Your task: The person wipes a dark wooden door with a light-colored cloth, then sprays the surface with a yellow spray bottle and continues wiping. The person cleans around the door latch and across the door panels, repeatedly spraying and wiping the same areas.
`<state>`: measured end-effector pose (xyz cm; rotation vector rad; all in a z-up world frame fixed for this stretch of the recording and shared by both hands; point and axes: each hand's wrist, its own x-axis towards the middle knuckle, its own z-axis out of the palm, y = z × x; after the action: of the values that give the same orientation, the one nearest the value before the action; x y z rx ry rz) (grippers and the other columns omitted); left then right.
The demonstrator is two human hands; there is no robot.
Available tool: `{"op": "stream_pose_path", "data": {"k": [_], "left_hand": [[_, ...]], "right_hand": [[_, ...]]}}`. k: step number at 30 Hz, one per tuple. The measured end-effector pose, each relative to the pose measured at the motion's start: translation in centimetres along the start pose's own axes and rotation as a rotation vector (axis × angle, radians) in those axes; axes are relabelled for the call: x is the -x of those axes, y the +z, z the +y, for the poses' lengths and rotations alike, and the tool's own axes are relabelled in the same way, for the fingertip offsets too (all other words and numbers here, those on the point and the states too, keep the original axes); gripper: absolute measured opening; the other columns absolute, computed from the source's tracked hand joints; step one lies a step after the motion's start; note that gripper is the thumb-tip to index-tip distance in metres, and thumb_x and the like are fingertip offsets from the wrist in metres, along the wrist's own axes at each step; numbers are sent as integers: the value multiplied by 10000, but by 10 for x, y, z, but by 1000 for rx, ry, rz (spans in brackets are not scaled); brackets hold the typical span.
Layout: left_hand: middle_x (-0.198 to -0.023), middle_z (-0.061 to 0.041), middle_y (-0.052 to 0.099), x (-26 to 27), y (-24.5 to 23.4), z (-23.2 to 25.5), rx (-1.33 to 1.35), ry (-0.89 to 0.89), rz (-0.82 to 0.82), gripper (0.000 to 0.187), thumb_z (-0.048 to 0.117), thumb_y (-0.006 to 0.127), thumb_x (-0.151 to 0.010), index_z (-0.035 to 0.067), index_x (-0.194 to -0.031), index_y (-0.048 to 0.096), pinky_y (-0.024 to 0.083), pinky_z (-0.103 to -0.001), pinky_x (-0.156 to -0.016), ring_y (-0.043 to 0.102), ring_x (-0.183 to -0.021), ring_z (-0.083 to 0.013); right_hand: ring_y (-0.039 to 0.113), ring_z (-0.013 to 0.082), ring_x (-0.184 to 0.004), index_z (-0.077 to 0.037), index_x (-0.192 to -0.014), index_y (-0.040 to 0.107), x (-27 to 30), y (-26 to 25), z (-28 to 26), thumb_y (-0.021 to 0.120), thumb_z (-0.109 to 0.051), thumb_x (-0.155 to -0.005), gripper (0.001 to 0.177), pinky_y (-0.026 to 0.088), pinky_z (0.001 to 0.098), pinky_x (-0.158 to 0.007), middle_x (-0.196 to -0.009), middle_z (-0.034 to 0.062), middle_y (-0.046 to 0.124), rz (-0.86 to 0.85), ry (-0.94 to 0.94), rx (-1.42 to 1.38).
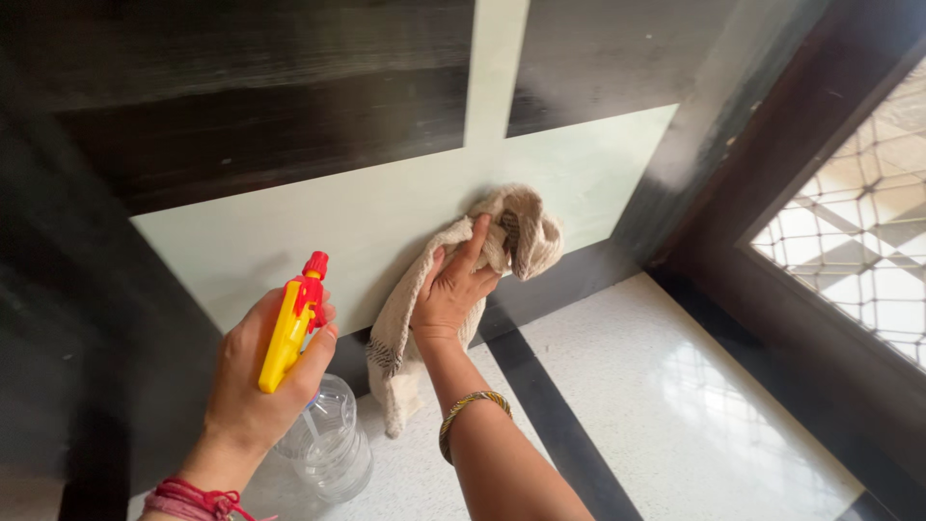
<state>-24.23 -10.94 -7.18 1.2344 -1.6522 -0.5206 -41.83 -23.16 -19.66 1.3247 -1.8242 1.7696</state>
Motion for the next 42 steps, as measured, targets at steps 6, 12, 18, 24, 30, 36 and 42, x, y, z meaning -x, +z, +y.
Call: {"op": "stream_pose_path", "data": {"k": [6,12,18,24,30,36,42], "left_hand": [[-941,-66,767,-9,37,4,32,4,-31,279,128,692,-835,54,-1102,661,585,-329,-771,766,-870,-209],[-935,-69,748,-16,62,4,40,53,-19,234,110,696,-835,58,-1058,648,579,-334,-756,753,-846,-214],[-930,-72,736,-16,78,3,46,63,-14,234,106,702,-827,58,-1048,643,579,-338,-749,744,-828,-223],[-945,-71,740,-18,76,1,-32,124,0,254,108,702,-831,53,-1073,650,575,-352,-768,739,-866,-226],[-922,-66,749,-15,56,9,-40,58,8,285,116,685,-821,48,-1097,659,581,-349,-756,749,-840,-226],[-884,-66,746,-7,18,20,-125,43,16,211,120,688,-832,46,-1030,676,579,-333,-752,743,-806,-204],[-886,-55,749,16,-38,28,0,4,34,266,152,676,-819,52,-1064,652,586,-324,-731,748,-796,-182]], "right_hand": [[503,370,-1251,-244,-1663,178,-11,6,44,499,-414,-1029,731,426,510,-1045,-1399,244,471,115,346,-95],[601,374,-1169,-348,-1616,125,-19,-1,63,468,-415,-1004,704,535,470,-954,-1381,257,406,-52,1085,-150],[523,465,-1299,-272,-1638,50,-6,5,100,572,-410,-996,839,525,499,-1016,-1466,359,348,-211,1322,46],[531,445,-1291,-253,-1631,79,23,6,119,573,-405,-1002,814,526,486,-1016,-1461,342,367,-439,1391,-357],[539,425,-1283,-234,-1623,109,24,-19,93,573,-400,-1007,789,527,472,-1016,-1455,325,386,-942,1363,-818],[548,405,-1274,-215,-1615,138,24,-71,38,574,-395,-1012,765,528,459,-1016,-1449,309,405,-1520,1254,-1267],[556,385,-1266,-196,-1608,168,22,-146,23,574,-390,-1017,742,529,446,-1017,-1444,292,424,-1591,1272,-1522]]}}
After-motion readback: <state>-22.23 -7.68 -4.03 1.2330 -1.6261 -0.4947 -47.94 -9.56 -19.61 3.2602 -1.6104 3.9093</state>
